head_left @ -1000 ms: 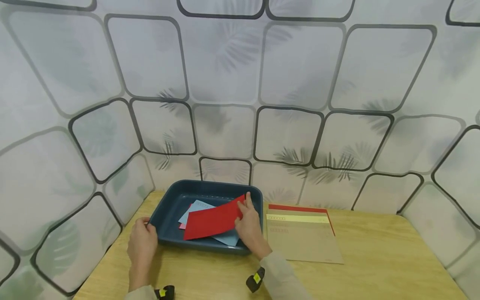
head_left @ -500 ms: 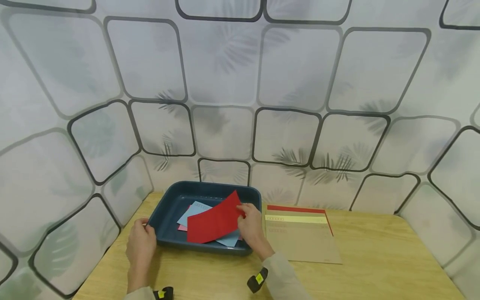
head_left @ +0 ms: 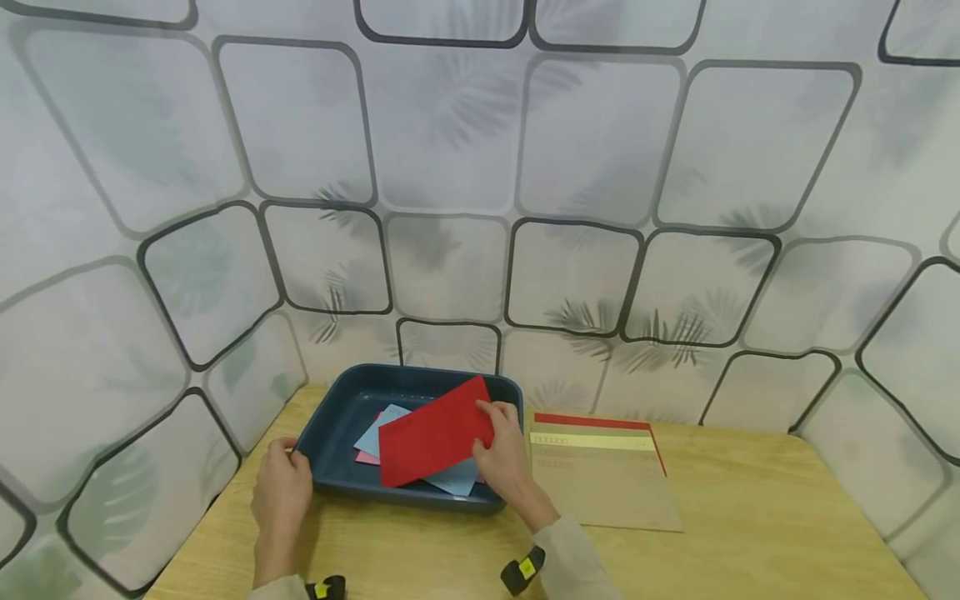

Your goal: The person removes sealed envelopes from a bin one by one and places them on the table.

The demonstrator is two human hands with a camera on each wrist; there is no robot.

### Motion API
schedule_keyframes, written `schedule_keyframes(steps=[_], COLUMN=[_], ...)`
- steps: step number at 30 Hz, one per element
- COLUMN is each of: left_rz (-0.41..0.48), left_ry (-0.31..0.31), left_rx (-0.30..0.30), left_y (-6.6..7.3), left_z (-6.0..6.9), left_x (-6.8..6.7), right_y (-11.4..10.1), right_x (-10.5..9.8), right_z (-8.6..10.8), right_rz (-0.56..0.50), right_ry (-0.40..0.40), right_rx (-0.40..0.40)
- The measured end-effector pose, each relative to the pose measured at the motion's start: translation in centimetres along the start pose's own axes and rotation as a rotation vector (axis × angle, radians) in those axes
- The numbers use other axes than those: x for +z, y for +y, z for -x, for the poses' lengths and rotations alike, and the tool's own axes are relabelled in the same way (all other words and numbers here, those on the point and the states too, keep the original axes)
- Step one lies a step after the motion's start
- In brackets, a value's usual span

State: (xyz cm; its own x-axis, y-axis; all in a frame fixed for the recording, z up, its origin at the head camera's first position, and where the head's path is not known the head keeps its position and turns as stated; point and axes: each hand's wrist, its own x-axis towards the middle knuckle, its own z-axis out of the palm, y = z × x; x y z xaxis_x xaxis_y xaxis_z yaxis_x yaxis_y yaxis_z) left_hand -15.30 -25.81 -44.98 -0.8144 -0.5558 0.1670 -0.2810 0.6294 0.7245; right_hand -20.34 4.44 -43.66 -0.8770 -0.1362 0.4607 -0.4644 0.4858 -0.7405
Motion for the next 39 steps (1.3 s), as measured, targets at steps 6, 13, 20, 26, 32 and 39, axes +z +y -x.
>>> schedule_keyframes(steps=[6,13,20,26,32,39], left_rz=[0.003,0.005,0.003,0.001,-0.013,-0.033], left_ry=[-0.009,-0.009,-0.011,-0.015,-0.027,-0.031], left_rx=[0.007,0.008,0.015,-0.01,-0.011,-0.029], left_y=[0.1,0.4,0.7,0.8,0.5,0.0], left_z=[-0.4,-0.8,-1.2,-1.4,-1.3,-1.0], left_x=[0.2,0.4,0.4,0.3,0.4,0.3], right_y=[0.3,0.9,1.1,1.9,2.9,4.2], right_x=[-0.7,-1.7,-3.0,-4.2,-5.9,-7.0], right_z=[-0.1,-0.4,-0.6,-0.2,1.4,2.3], right_rz=[-0.09,-0.128,-0.192,-0.109,-0.251,-0.432], right_ry=[-0.031,0.02,0.093,0.206,0.232,0.226], right_rx=[0.032,-0.006,0.048,0.068,0.222,0.324])
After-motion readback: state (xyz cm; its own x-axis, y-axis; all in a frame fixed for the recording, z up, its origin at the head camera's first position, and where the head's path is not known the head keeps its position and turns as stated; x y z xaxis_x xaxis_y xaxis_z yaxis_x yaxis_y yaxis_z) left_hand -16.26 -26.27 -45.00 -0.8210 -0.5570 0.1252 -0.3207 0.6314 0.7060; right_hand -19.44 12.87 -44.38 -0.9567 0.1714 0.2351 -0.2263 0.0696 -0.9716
